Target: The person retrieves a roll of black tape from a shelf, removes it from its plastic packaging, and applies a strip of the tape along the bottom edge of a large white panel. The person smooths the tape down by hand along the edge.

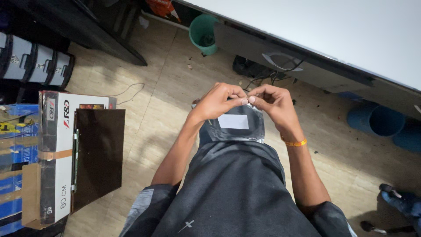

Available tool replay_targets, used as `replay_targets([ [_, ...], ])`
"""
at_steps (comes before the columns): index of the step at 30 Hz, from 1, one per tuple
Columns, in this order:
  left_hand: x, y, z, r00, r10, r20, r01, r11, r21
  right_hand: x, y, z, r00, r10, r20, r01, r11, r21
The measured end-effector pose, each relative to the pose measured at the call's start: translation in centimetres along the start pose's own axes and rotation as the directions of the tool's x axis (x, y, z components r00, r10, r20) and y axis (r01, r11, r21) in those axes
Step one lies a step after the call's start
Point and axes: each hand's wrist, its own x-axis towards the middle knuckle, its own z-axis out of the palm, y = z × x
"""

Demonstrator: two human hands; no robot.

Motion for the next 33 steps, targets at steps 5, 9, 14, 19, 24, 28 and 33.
replay_targets([
  [5,0.2,-0.3,0.1,0.993,0.007,0.117,0.027,0.96,-0.28,-0.2,2.5,-0.2,0.997,0.07,-0.027,-0.057,0.943,0.327],
  [9,0.3,-0.6,0.2,0.985,0.044,0.168,0.019,0.933,-0.359,-0.2,4.0,-0.5,0.988,0.154,-0.001,-0.136,0.878,0.459],
  [14,0.4,-0.4,0.1,0.975,0.026,0.219,0.071,0.902,-0.425,-0.7,5.0,-0.4,0.985,0.163,0.064,-0.167,0.762,0.625],
  [19,0.9,0.1,0.2,0.967,0.089,0.24,0.035,0.884,-0.467,-1.3,5.5,-0.6,0.994,0.096,0.053,-0.106,0.736,0.668],
  [24,1.2,0.9,0.2,0.979,0.06,0.194,-0.004,0.962,-0.274,-1.9,5.7,0.0,1.0,0.025,-0.015,-0.005,0.659,0.752],
  [28,0.3,1.2,-0.1,0.989,0.054,0.136,-0.014,0.959,-0.285,-2.9,5.9,0.1,0.985,-0.144,-0.094,0.162,0.584,0.795],
  [33,-1.2,1.1,-0.9,0.999,-0.046,-0.016,0.038,0.942,-0.334,-3.9,5.3,-1.5,0.956,-0.286,-0.059,0.267,0.775,0.573],
])
